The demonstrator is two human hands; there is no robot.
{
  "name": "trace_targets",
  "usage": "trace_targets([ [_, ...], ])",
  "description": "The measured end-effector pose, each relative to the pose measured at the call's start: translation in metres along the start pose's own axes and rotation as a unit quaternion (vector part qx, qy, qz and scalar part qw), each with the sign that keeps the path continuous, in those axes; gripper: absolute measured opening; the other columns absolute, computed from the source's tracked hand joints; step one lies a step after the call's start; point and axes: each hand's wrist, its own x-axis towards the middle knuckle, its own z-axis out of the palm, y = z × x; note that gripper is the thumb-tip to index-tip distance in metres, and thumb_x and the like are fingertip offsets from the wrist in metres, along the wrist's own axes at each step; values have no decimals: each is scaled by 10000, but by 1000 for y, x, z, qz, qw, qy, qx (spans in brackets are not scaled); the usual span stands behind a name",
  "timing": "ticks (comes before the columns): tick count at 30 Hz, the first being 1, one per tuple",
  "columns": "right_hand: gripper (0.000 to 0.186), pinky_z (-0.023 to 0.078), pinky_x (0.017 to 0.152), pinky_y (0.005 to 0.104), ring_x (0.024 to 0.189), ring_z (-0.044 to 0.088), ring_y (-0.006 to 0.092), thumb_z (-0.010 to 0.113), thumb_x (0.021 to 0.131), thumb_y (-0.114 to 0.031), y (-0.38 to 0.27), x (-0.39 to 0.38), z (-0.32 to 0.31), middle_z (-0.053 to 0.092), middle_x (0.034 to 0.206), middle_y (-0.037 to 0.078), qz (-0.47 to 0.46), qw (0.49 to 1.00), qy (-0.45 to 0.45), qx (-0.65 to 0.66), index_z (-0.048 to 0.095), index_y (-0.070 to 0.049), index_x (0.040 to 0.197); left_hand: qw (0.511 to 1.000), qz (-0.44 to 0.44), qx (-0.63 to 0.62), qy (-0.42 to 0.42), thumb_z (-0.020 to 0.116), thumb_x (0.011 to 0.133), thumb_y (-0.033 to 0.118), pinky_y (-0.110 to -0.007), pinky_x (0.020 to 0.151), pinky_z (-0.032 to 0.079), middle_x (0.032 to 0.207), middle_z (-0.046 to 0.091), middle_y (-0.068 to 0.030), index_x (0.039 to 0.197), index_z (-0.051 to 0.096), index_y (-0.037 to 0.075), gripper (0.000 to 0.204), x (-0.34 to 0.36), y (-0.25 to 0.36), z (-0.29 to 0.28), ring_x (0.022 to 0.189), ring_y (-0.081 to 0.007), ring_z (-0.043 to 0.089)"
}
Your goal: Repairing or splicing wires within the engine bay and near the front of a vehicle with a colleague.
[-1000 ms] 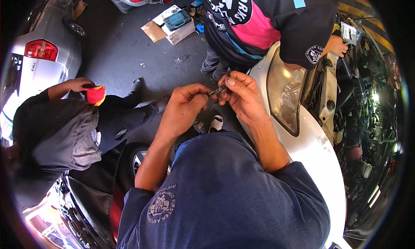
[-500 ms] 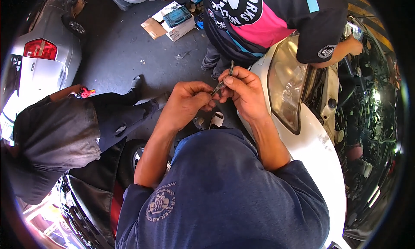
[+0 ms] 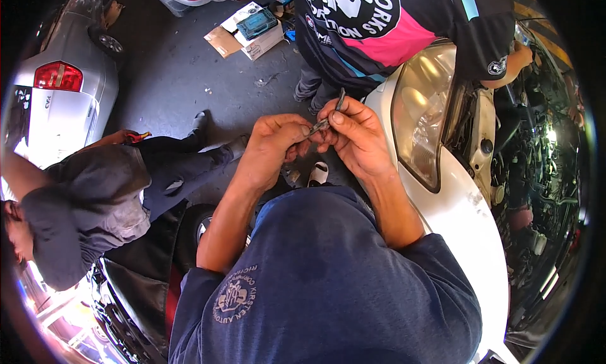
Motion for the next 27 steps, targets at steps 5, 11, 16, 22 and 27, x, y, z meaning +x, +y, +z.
trace_targets([
  [5,98,595,675,320,791,680,180,558,972,-90,5,-1,0,642,965,78,-9,1000,-8,13,597,-5,1003,999,11,-28,15,470,794,51,-217,495,326,707,622,-67,897,662,-68,249,-3,0,5,554,-74,467],
  [11,134,589,667,327,804,681,203,545,978,-98,9,1,-2,643,949,87,-24,996,-23,77,593,1,1054,999,5,-47,-8,467,787,-10,-180,503,352,750,661,-57,934,692,-49,271,-4,0,4,588,-46,503],
  [16,139,579,655,319,807,664,205,542,979,-106,6,3,-9,634,961,97,-24,994,-32,105,587,2,1055,999,7,-37,-23,460,796,6,-195,507,378,766,663,-103,949,685,-36,275,-5,-1,1,578,-80,526],
  [22,147,572,650,315,775,604,171,559,973,-125,6,5,-15,619,960,103,-34,991,-22,126,588,-1,1048,999,1,-23,-42,544,894,105,-194,496,368,709,641,-76,943,689,-20,198,-7,0,-1,542,-69,509],
  [27,155,550,656,308,744,607,160,566,971,-125,9,4,-12,622,918,85,-32,994,10,100,595,1,1057,1000,3,9,-26,553,907,106,-193,496,370,694,644,-56,931,691,-9,181,-7,2,0,550,-61,521],
])
